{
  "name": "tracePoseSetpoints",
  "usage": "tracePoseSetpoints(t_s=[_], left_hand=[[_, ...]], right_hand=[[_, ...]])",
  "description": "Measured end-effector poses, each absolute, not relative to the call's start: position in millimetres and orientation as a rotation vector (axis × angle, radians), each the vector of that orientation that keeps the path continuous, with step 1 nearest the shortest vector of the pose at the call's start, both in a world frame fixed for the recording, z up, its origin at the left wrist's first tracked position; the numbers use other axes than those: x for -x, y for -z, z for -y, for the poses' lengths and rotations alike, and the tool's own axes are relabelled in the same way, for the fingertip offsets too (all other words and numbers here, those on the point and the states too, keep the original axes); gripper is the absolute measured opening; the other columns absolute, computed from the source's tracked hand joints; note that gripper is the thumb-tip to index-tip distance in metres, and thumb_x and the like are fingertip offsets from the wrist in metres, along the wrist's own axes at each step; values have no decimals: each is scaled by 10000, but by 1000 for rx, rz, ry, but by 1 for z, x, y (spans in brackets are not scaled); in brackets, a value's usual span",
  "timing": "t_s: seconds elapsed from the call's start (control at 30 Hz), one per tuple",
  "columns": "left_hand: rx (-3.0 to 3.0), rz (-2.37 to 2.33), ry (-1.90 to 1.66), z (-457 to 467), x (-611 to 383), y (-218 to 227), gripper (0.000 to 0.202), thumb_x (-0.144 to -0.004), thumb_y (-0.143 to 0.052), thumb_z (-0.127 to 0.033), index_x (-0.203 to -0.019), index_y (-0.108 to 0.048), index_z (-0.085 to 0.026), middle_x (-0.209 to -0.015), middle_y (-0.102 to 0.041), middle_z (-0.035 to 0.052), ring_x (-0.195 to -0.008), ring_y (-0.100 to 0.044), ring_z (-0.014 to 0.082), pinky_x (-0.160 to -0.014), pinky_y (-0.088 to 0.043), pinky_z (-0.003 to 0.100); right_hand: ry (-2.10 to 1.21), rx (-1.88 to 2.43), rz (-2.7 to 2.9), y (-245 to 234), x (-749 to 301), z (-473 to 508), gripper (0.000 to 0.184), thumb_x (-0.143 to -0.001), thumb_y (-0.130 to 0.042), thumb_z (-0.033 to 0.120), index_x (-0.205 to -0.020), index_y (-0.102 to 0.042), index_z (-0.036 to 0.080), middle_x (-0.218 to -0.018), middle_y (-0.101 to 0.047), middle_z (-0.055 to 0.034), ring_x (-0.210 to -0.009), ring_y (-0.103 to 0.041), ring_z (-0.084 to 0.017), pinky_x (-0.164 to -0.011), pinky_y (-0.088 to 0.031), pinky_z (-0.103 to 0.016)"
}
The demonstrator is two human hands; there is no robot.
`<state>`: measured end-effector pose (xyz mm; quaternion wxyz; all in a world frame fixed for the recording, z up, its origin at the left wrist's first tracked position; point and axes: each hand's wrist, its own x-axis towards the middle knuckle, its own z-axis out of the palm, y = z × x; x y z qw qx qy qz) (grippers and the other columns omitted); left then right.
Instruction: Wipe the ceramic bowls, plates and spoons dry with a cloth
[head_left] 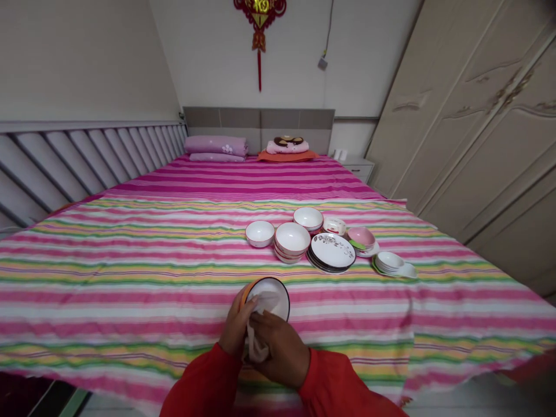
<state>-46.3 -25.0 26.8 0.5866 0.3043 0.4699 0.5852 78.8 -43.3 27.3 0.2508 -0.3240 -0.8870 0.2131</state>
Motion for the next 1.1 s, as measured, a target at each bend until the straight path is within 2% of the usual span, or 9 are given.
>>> tracePoseSetpoints(t_s=[0.13,0.27,0.43,0.5,0.57,0.7,0.83,0.97,1.1], left_hand=[[-735,-1086,-1326,23,47,-21,495,-633,-705,-406,-1040,-591,-149,-926,-680,78,-903,-632,244,-806,-480,343],[-687,-1094,-1296,24,53,-28,566,-617,-715,-422,-1097,-560,-166,-916,-685,66,-804,-647,217,-691,-489,305],[-631,-1036,-1161,27,55,-37,497,-674,-662,-486,-1015,-606,-128,-704,-682,41,-606,-637,184,-523,-442,250],[-628,-962,-1086,28,53,-38,512,-706,-616,-530,-1011,-619,-118,-749,-697,72,-676,-657,213,-565,-468,275],[-639,-917,-1070,28,51,-38,544,-720,-585,-567,-1032,-620,-122,-831,-707,98,-767,-665,238,-639,-494,308],[-618,-810,-1104,26,53,-39,593,-717,-566,-606,-1052,-628,-120,-977,-695,131,-969,-627,274,-831,-483,364],[-573,-589,-1006,23,60,-37,675,-712,-527,-655,-1082,-627,-100,-1093,-655,163,-1136,-531,318,-981,-394,434],[-587,-554,-1086,24,65,-27,620,-654,-679,-538,-1090,-623,-100,-1092,-661,152,-1140,-526,332,-1025,-343,458],[-515,-667,-1157,27,58,-22,585,-678,-666,-520,-1066,-629,-84,-1063,-673,153,-1088,-566,320,-993,-383,440]], right_hand=[[-400,1041,2405,-19,-73,39,715,-685,-643,300,-1330,-379,144,-1325,-462,-147,-1215,-402,-295,-1056,-248,-463],[-189,1164,2430,-11,-71,33,480,-776,-541,158,-1248,-483,94,-1232,-530,-192,-1154,-448,-301,-1016,-295,-489],[-429,974,2445,-16,-77,33,175,-770,-529,113,-893,-644,161,-938,-656,-87,-860,-591,-219,-789,-459,-348],[-721,894,2313,-23,-82,32,76,-766,-563,168,-742,-635,163,-790,-648,-40,-740,-592,-178,-683,-463,-287],[-1119,830,2055,-32,-88,30,126,-749,-619,261,-681,-614,156,-711,-618,-6,-663,-566,-148,-614,-452,-257],[-1795,620,1405,-51,-95,22,326,-627,-743,331,-870,-627,147,-803,-639,2,-740,-578,-160,-701,-475,-292],[-1894,459,943,-49,-98,14,451,-551,-792,276,-954,-619,169,-943,-669,-41,-888,-616,-206,-819,-474,-326],[-1938,443,618,-29,-96,9,291,-602,-775,297,-835,-625,207,-862,-696,-16,-870,-644,-181,-817,-485,-291],[-1910,545,391,-16,-91,4,232,-658,-747,343,-778,-592,218,-806,-695,28,-789,-653,-141,-774,-502,-265]])
